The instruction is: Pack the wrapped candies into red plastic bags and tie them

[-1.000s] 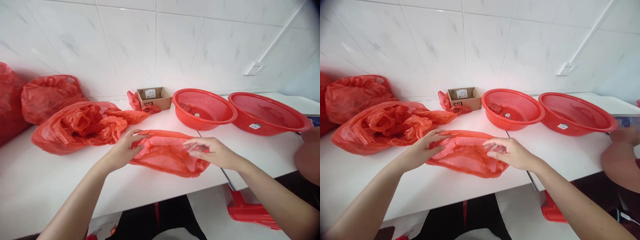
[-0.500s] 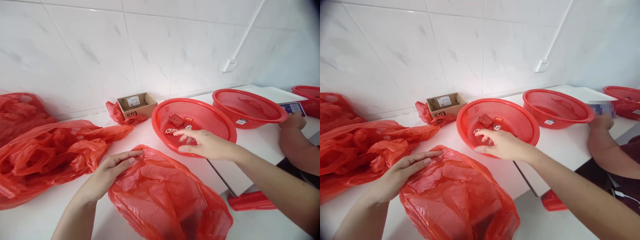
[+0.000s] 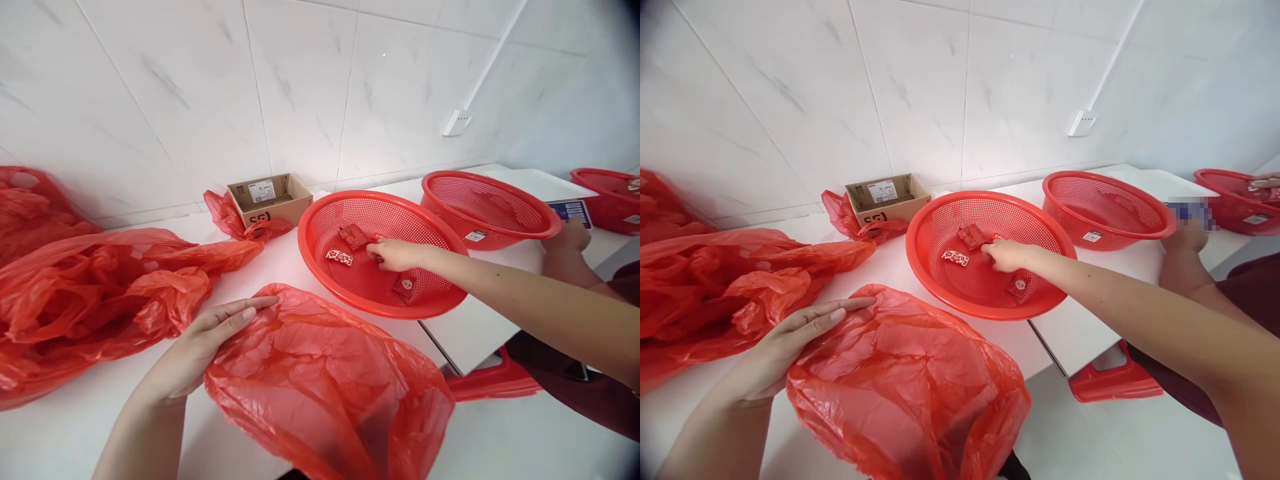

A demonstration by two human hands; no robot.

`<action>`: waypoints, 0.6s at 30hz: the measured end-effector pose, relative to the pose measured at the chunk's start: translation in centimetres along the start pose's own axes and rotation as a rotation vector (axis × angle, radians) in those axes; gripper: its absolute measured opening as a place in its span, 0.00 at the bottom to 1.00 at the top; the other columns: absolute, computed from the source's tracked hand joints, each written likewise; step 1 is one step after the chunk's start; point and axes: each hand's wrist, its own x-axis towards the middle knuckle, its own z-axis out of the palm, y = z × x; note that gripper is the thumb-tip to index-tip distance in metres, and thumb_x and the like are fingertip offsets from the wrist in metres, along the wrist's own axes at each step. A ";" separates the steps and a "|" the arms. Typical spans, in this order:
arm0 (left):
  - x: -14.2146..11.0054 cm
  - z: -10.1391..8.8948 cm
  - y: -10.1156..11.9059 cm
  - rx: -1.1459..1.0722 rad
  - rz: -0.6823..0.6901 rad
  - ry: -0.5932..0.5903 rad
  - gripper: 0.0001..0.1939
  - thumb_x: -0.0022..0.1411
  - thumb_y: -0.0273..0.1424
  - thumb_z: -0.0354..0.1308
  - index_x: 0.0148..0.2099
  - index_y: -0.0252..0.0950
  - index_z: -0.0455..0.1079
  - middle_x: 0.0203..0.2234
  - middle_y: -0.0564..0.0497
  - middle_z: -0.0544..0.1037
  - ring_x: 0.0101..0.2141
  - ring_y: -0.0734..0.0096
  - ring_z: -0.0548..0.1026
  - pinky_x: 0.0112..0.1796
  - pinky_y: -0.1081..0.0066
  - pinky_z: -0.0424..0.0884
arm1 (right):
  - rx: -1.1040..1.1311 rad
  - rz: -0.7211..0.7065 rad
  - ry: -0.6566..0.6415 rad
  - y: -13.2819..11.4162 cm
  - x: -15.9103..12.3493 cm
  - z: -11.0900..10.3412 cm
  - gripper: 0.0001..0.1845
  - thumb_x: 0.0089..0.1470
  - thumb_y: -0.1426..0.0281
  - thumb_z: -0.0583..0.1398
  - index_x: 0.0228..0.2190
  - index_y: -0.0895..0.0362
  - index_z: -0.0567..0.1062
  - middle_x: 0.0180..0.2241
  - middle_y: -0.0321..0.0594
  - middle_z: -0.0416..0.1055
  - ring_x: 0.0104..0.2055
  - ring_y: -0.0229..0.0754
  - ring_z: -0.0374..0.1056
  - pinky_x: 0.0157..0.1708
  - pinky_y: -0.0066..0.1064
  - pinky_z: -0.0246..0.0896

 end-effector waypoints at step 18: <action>-0.4 0.6 0.1 -0.178 0.048 -0.016 0.24 0.58 0.39 0.63 0.58 0.47 0.72 0.66 0.52 0.59 0.62 0.46 0.62 0.51 0.61 0.73 | 0.159 -0.138 0.383 -10.1 -2.2 -3.2 0.15 0.62 0.67 0.54 0.50 0.52 0.69 0.50 0.40 0.73 0.49 0.43 0.71 0.48 0.37 0.66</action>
